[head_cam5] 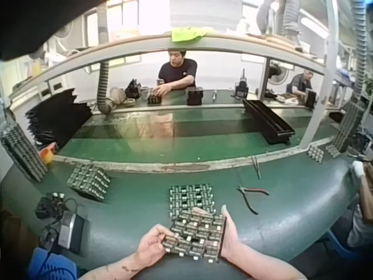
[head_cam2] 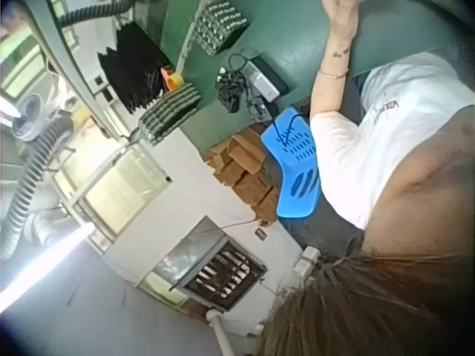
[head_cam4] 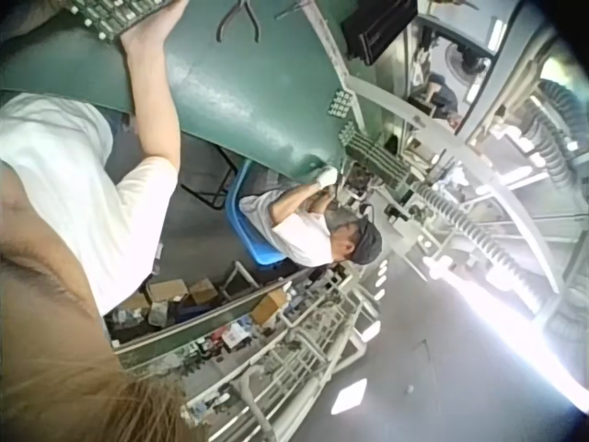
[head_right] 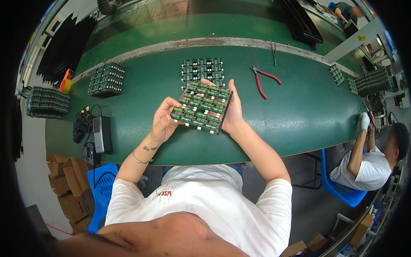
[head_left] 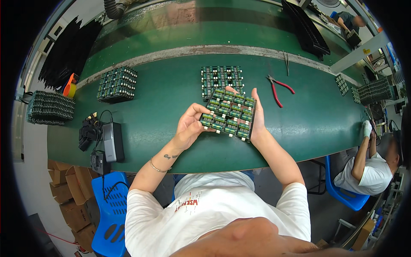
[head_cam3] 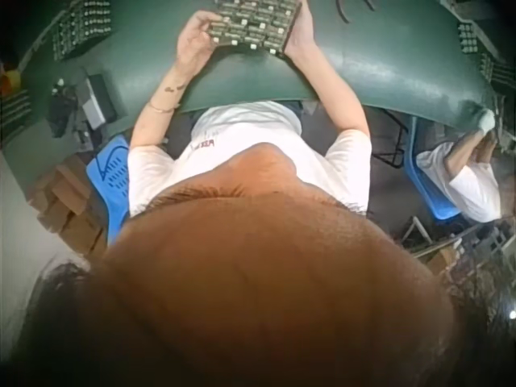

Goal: The person picks up circuit boards from a stack one at a time, turns each board over by hand to view both sides, and arranges them into stacks on the workbench.

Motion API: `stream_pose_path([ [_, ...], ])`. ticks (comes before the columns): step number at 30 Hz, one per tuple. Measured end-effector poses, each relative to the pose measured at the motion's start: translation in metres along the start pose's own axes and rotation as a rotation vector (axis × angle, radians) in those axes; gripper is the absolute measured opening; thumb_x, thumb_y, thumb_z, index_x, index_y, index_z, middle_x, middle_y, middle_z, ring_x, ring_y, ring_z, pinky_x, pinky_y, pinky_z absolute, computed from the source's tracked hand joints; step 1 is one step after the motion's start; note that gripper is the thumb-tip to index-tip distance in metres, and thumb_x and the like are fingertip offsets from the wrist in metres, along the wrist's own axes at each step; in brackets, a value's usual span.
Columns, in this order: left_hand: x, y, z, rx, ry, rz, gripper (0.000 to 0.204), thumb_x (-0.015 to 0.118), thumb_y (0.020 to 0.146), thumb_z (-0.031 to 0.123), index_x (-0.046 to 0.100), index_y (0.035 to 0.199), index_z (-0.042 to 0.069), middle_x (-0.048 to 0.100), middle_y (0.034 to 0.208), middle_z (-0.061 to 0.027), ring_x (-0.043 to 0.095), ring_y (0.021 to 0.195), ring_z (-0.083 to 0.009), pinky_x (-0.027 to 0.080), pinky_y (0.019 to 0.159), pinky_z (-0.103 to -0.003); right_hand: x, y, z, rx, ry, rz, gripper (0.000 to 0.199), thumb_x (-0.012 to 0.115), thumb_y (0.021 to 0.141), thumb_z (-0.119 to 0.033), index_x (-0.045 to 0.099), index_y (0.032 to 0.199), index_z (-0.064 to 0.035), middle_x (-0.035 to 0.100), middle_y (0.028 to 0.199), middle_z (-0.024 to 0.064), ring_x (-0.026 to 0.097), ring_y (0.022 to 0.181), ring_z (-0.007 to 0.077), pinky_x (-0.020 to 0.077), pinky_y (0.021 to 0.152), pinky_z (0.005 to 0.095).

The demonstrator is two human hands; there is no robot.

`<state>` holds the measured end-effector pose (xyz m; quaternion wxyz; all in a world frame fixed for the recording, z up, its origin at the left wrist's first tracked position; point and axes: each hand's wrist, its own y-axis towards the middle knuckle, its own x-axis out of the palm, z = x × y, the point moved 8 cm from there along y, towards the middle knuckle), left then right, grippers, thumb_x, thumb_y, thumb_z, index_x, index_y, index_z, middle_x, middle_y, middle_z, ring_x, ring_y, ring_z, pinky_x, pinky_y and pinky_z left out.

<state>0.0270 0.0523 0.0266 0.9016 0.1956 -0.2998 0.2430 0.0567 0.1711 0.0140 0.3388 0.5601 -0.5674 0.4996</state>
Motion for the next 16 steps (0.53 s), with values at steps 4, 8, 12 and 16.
stream_pose_path([
  [4,-0.005,0.001,0.004,0.021,-0.028,0.055,0.037,0.057,0.085,0.016,0.04,0.116,0.004,0.054,0.111,-0.0135,0.059,0.091,-0.0171,0.051,0.08,-0.028,0.004,-0.001,-0.003,-0.036,-0.032,0.008,0.063,0.035,0.088,-0.056,0.039,0.133,-0.013,0.048,0.128,0.0163,0.051,0.114,0.0332,0.0433,0.092,0.0512],
  [8,-0.006,0.005,0.006,0.021,-0.066,0.087,0.038,0.054,0.088,0.018,0.039,0.119,0.004,0.054,0.111,-0.0137,0.061,0.088,-0.0156,0.053,0.076,-0.025,0.0,-0.003,-0.009,-0.073,-0.044,0.014,0.061,0.036,0.088,-0.053,0.039,0.134,-0.0131,0.046,0.13,0.0161,0.049,0.116,0.0338,0.0423,0.094,0.0511],
  [12,-0.014,0.005,0.006,-0.055,-0.121,0.15,0.049,0.053,0.09,0.029,0.034,0.129,0.005,0.054,0.112,-0.0114,0.06,0.092,-0.0168,0.051,0.079,-0.027,-0.002,-0.004,-0.015,-0.187,-0.138,0.032,0.064,0.04,0.086,-0.052,0.033,0.138,-0.0146,0.043,0.133,0.015,0.046,0.119,0.0341,0.039,0.098,0.0509],
  [16,-0.02,0.01,0.006,-0.115,-0.213,0.31,0.069,0.055,0.087,0.042,0.021,0.141,0.016,0.051,0.121,-0.0177,0.062,0.085,-0.0194,0.052,0.082,-0.028,0.036,-0.021,-0.023,-0.472,-0.793,-0.083,0.078,0.046,0.082,-0.054,0.014,0.144,-0.0191,0.036,0.139,0.0131,0.042,0.123,0.0353,0.0333,0.102,0.0514],
])
